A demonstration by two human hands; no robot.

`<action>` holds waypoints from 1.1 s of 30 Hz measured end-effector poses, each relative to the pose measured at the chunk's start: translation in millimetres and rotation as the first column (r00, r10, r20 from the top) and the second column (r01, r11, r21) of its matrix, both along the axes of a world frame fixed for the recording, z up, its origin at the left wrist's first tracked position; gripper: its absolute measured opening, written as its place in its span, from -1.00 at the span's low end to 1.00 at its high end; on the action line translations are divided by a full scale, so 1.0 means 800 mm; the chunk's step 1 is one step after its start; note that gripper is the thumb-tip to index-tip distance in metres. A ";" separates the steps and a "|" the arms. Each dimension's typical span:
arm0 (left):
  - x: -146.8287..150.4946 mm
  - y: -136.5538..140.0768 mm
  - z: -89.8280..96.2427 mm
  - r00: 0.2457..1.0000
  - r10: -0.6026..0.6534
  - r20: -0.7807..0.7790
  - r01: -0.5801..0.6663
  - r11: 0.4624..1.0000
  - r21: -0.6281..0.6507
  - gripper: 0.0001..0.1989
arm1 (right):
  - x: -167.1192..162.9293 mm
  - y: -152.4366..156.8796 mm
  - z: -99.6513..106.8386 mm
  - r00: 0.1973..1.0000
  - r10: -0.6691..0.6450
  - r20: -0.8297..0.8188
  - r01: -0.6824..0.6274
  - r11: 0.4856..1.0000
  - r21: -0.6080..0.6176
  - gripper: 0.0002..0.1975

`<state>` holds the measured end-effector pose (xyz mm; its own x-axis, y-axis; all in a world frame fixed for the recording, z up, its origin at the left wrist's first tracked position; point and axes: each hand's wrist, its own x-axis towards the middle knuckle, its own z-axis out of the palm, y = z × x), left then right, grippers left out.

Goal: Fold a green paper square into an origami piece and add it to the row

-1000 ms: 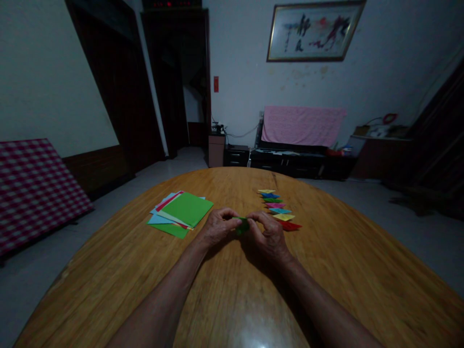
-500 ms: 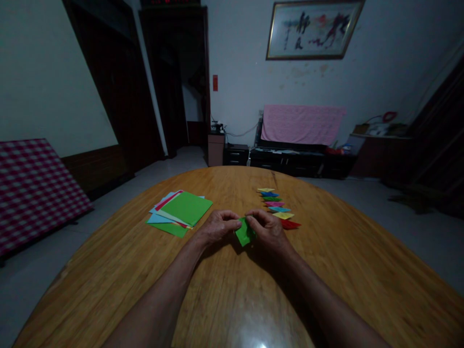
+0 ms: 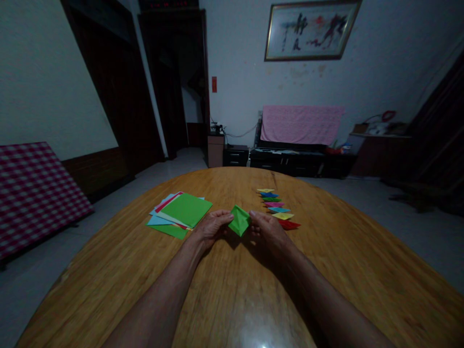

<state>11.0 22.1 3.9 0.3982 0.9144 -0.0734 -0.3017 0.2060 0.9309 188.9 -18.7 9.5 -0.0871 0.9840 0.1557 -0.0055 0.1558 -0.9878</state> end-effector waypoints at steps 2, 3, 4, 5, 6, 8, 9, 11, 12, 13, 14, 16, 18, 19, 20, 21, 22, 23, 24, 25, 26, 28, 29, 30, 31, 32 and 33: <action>0.001 -0.001 0.001 1.000 0.015 0.005 -0.015 1.000 -0.002 -0.73 | -0.002 0.000 0.000 0.997 0.040 -0.068 -0.044 0.997 -0.064 -0.62; 0.001 -0.001 0.001 1.000 0.026 0.007 -0.026 1.000 -0.007 -0.72 | -0.002 0.000 0.000 0.994 0.048 -0.102 -0.058 0.994 -0.094 -0.64; 0.002 -0.001 0.001 0.999 0.036 0.007 -0.036 0.999 -0.010 -0.72 | -0.002 0.000 0.000 0.993 0.029 -0.111 -0.041 0.994 -0.102 -0.65; 0.002 -0.001 0.001 0.999 0.046 0.006 -0.046 0.999 -0.010 -0.71 | -0.002 0.000 0.000 0.994 0.003 -0.107 -0.014 0.995 -0.102 -0.66; 0.003 -0.001 0.001 0.999 0.052 0.006 -0.052 0.999 -0.007 -0.70 | -0.002 0.001 -0.001 0.995 -0.023 -0.099 0.013 0.995 -0.100 -0.67; 0.005 -0.001 0.001 0.999 0.050 0.014 -0.050 0.999 0.006 -0.69 | -0.002 0.003 -0.002 0.994 -0.058 -0.088 0.050 0.995 -0.092 -0.68; 0.005 -0.001 0.001 0.999 0.047 0.024 -0.047 0.999 0.011 -0.69 | -0.002 0.003 -0.003 0.994 -0.067 -0.087 0.060 0.994 -0.089 -0.68; 0.006 -0.001 0.001 0.998 0.048 0.051 -0.048 0.999 0.005 -0.68 | -0.001 0.005 -0.003 0.994 -0.070 -0.088 0.061 0.993 -0.096 -0.68; 0.007 -0.002 0.002 0.997 0.047 0.059 -0.047 0.999 -0.001 -0.68 | -0.001 0.005 -0.003 0.994 -0.066 -0.088 0.057 0.993 -0.103 -0.68; 0.007 -0.002 0.002 0.997 0.046 0.059 -0.046 0.999 -0.007 -0.67 | 0.000 0.005 -0.003 0.994 -0.062 -0.086 0.053 0.993 -0.108 -0.68; 0.007 -0.003 0.003 0.998 0.042 0.049 -0.041 0.999 -0.013 -0.67 | 0.000 0.005 -0.003 0.995 -0.059 -0.082 0.050 0.993 -0.110 -0.69; 0.007 -0.005 0.005 0.999 0.038 0.015 -0.038 0.999 -0.016 -0.68 | 0.001 0.005 -0.002 0.996 -0.053 -0.070 0.046 0.994 -0.101 -0.71; 0.008 -0.006 0.006 0.998 0.053 -0.023 -0.053 0.999 -0.002 -0.70 | 0.002 0.004 -0.002 0.997 -0.057 -0.052 0.052 0.994 -0.096 -0.73; 0.009 -0.006 0.006 0.997 0.073 -0.041 -0.072 0.997 0.007 -0.70 | 0.001 0.003 -0.002 0.997 -0.055 -0.051 0.049 0.993 -0.104 -0.72; 0.009 -0.006 0.006 0.994 0.097 -0.058 -0.096 0.995 0.016 -0.71 | 0.001 0.002 -0.003 0.997 -0.045 -0.059 0.037 0.992 -0.121 -0.72; 0.009 -0.005 0.006 0.990 0.121 -0.075 -0.120 0.993 0.023 -0.71 | -0.001 0.002 -0.003 0.997 -0.027 -0.077 0.016 0.990 -0.143 -0.71; 0.010 -0.004 0.005 0.986 0.141 -0.092 -0.139 0.990 0.026 -0.71 | -0.002 0.001 -0.004 0.995 -0.007 -0.098 -0.010 0.986 -0.164 -0.70; 0.010 -0.003 0.005 0.982 0.158 -0.106 -0.156 0.987 0.026 -0.71 | -0.003 0.001 -0.004 0.993 0.012 -0.116 -0.033 0.983 -0.181 -0.69; 0.010 -0.003 0.004 0.978 0.169 -0.119 -0.167 0.986 0.024 -0.71 | -0.005 0.000 -0.005 0.992 0.023 -0.125 -0.046 0.981 -0.187 -0.67; 0.010 -0.003 0.004 0.976 0.174 -0.131 -0.173 0.985 0.021 -0.71 | -0.006 0.000 -0.005 0.993 0.025 -0.118 -0.046 0.982 -0.185 -0.66; 0.010 -0.002 0.004 0.974 0.175 -0.143 -0.174 0.985 0.015 -0.70 | -0.006 0.000 -0.006 0.994 0.015 -0.104 -0.034 0.983 -0.180 -0.66; 0.010 -0.003 0.003 0.973 0.166 -0.158 -0.169 0.986 -0.006 -0.69 | -0.006 0.001 -0.007 0.996 -0.008 -0.088 -0.008 0.985 -0.172 -0.65; 0.010 -0.003 0.002 0.974 0.160 -0.158 -0.164 0.986 -0.015 -0.69 | -0.006 0.001 -0.007 0.996 -0.010 -0.088 -0.005 0.986 -0.168 -0.65; 0.010 -0.003 0.002 0.976 0.152 -0.154 -0.157 0.987 -0.023 -0.69 | -0.005 0.002 -0.008 0.996 -0.011 -0.091 -0.004 0.986 -0.165 -0.64; 0.010 -0.003 0.001 0.978 0.146 -0.146 -0.152 0.988 -0.029 -0.68 | -0.005 0.002 -0.008 0.995 -0.009 -0.094 -0.006 0.987 -0.161 -0.63; 0.010 -0.003 0.001 0.980 0.141 -0.137 -0.147 0.989 -0.033 -0.67 | -0.005 0.002 -0.007 0.995 -0.004 -0.097 -0.011 0.988 -0.155 -0.63; 0.009 -0.002 0.000 0.982 0.137 -0.129 -0.142 0.989 -0.035 -0.67 | -0.005 0.002 -0.007 0.995 0.000 -0.098 -0.015 0.989 -0.148 -0.63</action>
<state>18.3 20.3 3.8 0.2519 0.9551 -0.1561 -0.2117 0.2118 0.9541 185.1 -16.8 4.0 -0.0864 0.9961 0.0163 -0.1038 0.0073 -0.9946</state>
